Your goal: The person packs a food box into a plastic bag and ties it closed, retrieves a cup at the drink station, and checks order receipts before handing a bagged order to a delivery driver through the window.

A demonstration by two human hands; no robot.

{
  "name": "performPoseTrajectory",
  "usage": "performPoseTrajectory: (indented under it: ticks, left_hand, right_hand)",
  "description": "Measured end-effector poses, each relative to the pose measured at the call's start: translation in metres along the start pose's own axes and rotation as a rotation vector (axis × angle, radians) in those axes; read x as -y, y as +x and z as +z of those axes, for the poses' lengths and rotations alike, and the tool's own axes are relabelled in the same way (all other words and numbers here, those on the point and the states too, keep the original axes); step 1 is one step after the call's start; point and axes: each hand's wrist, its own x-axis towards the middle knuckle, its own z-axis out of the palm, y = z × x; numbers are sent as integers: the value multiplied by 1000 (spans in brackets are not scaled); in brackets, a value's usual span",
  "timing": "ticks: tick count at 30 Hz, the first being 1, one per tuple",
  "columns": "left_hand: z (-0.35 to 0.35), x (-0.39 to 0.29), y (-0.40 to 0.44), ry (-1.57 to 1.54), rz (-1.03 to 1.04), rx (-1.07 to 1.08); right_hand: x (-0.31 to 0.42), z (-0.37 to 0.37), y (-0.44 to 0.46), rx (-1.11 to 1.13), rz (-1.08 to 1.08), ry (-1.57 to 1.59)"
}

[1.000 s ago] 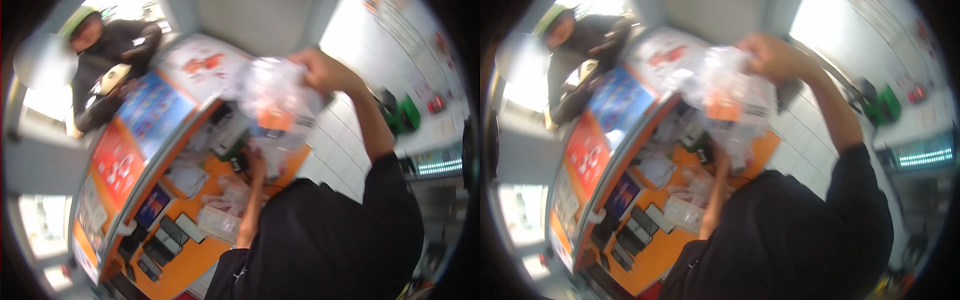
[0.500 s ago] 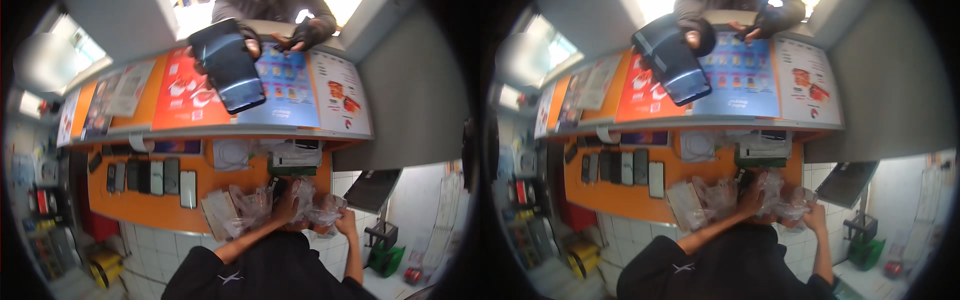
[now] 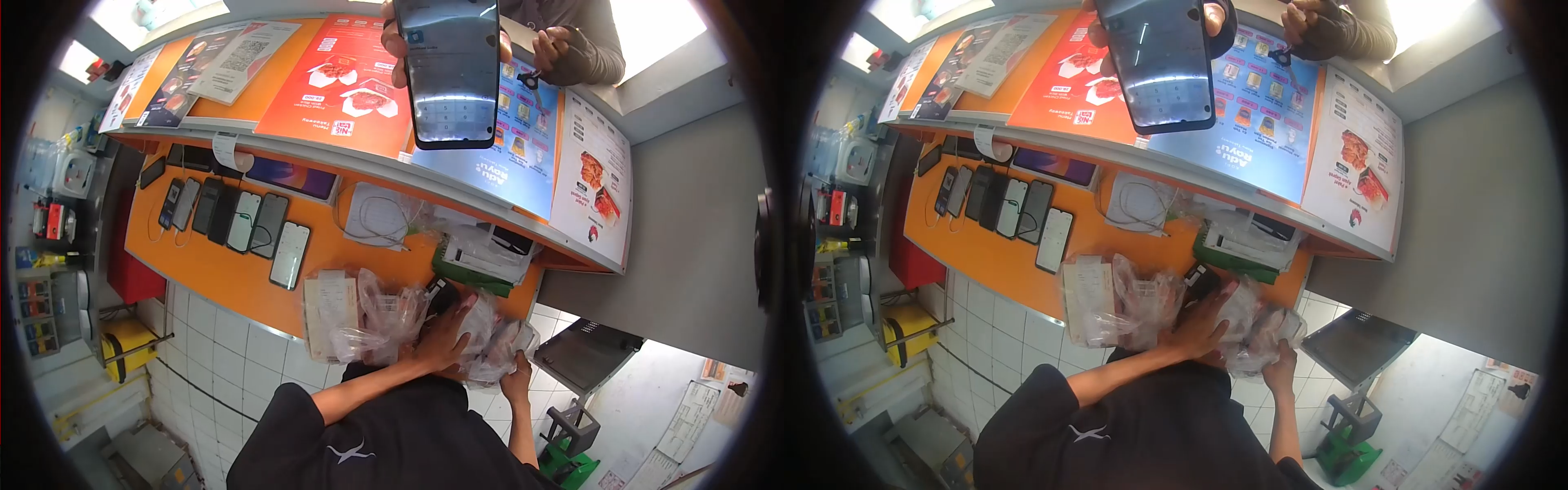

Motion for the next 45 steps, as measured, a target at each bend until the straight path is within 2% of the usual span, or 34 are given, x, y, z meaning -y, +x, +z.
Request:
performPoseTrajectory:
  ticks: [2, 6, 9, 15, 18, 20, 24, 27, 28, 29, 30, 31, 33, 36, 37, 40, 41, 44, 45]
  left_hand:
    - [-1, -1, -3, 14, -26, -3]
    - [-2, -3, -11, 98, -28, -12]
    - [-5, -4, -10, 96, -21, -7]
    - [-9, -8, -10, 94, -84, 57]
    - [-10, -8, -9, 109, -8, -25]
    - [-13, -11, -9, 111, -18, -7]
    - [-7, -4, -15, 112, -35, 19]
    - [-66, -39, -34, 16, 117, 340]
    - [-118, -70, -29, -291, 68, 569]
    - [-155, -79, -36, -453, 100, 547]
    - [-194, -81, -48, -530, -6, 466]
    - [-220, -76, -66, -368, -162, 270]
    - [-248, -46, -89, 264, -143, -97]
    - [-239, -13, -119, 539, -270, -67]
    - [-236, -4, -123, 563, -236, 35]
    - [-237, -7, -142, 578, -68, 46]
    - [-234, 10, -151, 604, -60, 104]
    - [-239, -3, -153, 711, -19, 118]
    - [-242, -2, -150, 763, 57, 93]
  right_hand:
    - [-4, -1, 5, 30, -28, 56]
    - [-8, 3, 10, 22, -30, -108]
    - [-8, 0, 16, 49, -40, -113]
    - [-15, -4, 21, 51, -114, -17]
    - [-39, -2, 13, 13, -46, -133]
    - [-41, -4, 8, -61, -114, -163]
    - [2, -28, 4, -57, -90, -233]
    - [-3, -27, 3, -124, -173, -297]
    - [-3, -27, 3, -123, -176, -332]
    - [-1, -27, 3, -123, -177, -366]
    - [0, -27, 2, -122, -177, -398]
    - [0, -27, 3, -78, -132, -432]
    - [2, -28, 6, 7, -39, -498]
    - [9, -26, 13, 120, 47, -378]
    - [7, -31, 16, 268, 47, -366]
    - [4, -55, 16, 435, 45, -153]
    - [5, -65, 16, 478, 62, -134]
    - [25, -92, 11, 308, 5, -183]
    - [34, -96, 13, 260, -68, -223]
